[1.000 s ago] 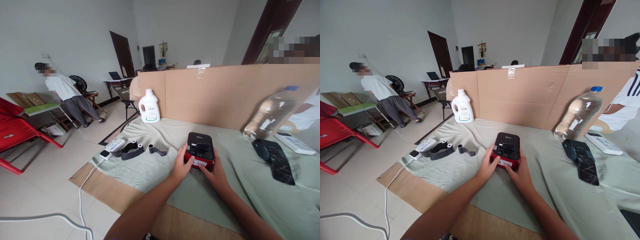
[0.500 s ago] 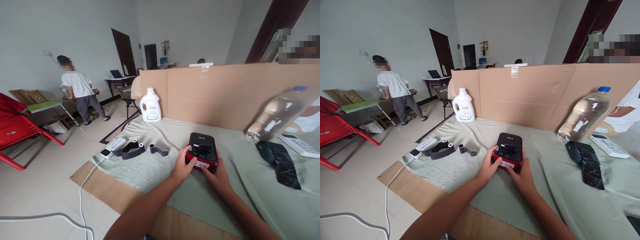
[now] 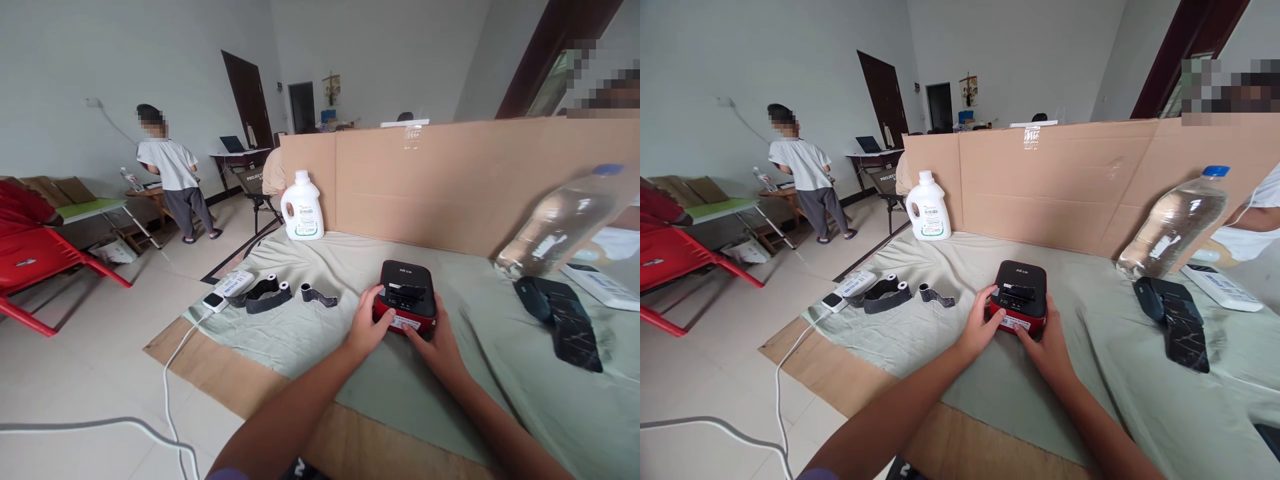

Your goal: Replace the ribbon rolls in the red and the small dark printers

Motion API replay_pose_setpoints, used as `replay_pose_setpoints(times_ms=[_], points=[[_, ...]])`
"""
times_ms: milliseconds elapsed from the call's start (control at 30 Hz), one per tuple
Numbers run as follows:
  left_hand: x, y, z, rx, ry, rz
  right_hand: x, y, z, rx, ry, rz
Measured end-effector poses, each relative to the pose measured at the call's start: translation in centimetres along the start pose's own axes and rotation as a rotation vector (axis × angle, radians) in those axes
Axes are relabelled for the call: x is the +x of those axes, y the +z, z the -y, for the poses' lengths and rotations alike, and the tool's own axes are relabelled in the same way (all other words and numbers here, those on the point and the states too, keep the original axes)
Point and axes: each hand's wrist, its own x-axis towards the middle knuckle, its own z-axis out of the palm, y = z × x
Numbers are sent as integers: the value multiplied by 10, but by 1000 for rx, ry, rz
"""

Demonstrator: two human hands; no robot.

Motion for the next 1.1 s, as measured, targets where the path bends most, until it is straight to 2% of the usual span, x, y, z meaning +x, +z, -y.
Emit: replay_pose_setpoints(times_ms=[267,733,1100], points=[[1,-1,1,-1,14,9,0,0,1,22,-8,2],[11,-19,5,30,-90,146,1,0,0,8,-8,-7],[26,-32,20,-27,-22,244,2,-1,8,158,51,-2]])
